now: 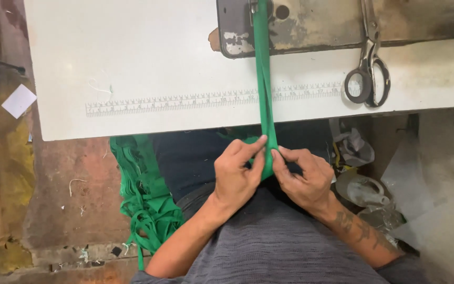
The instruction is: Sewing green fabric strips using an industrial sewing machine, including folding and feeding the material.
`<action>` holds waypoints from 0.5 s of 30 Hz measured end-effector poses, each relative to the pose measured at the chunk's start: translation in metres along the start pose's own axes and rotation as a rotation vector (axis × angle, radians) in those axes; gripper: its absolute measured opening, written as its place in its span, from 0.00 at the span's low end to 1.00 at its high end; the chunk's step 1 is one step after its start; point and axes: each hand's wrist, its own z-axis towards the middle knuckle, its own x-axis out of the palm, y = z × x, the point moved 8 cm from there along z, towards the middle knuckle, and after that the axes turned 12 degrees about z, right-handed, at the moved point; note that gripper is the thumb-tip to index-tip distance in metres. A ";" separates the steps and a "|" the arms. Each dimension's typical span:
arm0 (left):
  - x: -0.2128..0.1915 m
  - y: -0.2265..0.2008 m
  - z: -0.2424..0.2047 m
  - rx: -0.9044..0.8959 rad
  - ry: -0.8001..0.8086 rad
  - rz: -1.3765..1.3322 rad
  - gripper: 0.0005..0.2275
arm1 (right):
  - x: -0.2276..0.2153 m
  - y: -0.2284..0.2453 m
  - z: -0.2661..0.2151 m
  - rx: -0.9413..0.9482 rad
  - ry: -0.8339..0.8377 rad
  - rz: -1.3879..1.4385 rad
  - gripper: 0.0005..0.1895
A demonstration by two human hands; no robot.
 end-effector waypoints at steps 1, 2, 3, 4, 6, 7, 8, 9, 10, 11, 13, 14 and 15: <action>0.007 0.000 -0.001 0.028 0.061 0.005 0.12 | 0.002 0.005 0.003 -0.013 0.003 -0.009 0.05; 0.015 0.000 -0.003 0.054 0.127 0.008 0.11 | 0.004 0.011 0.005 -0.022 0.007 -0.021 0.04; 0.015 0.002 -0.004 0.052 0.128 0.006 0.11 | 0.004 0.008 0.001 -0.020 0.007 -0.023 0.04; 0.016 0.000 -0.004 0.108 0.144 0.078 0.11 | 0.006 0.005 -0.002 -0.013 0.027 -0.015 0.04; 0.017 -0.003 -0.005 0.168 0.156 0.149 0.11 | 0.007 -0.003 -0.010 -0.011 0.043 -0.006 0.03; 0.015 -0.008 -0.005 0.218 0.130 0.201 0.09 | 0.014 -0.013 -0.016 0.057 0.145 -0.078 0.03; 0.015 -0.012 -0.005 0.267 0.105 0.249 0.08 | 0.019 -0.025 -0.022 0.127 0.246 -0.154 0.04; 0.015 -0.013 -0.002 0.272 0.103 0.246 0.08 | 0.013 -0.011 -0.005 0.123 0.242 -0.158 0.04; 0.014 -0.017 -0.004 0.305 0.096 0.313 0.08 | 0.015 0.000 0.005 0.163 0.380 -0.266 0.07; 0.014 -0.021 -0.007 0.338 0.089 0.380 0.07 | 0.016 0.011 0.013 0.203 0.517 -0.372 0.10; 0.009 -0.033 -0.003 0.382 0.070 0.434 0.09 | 0.004 0.016 0.046 0.109 0.454 -0.357 0.09; 0.005 -0.042 -0.006 0.417 0.057 0.486 0.11 | -0.005 0.025 0.059 0.023 0.399 -0.340 0.09; 0.003 -0.044 -0.006 0.411 0.069 0.485 0.11 | 0.000 0.008 0.075 0.037 0.404 -0.339 0.09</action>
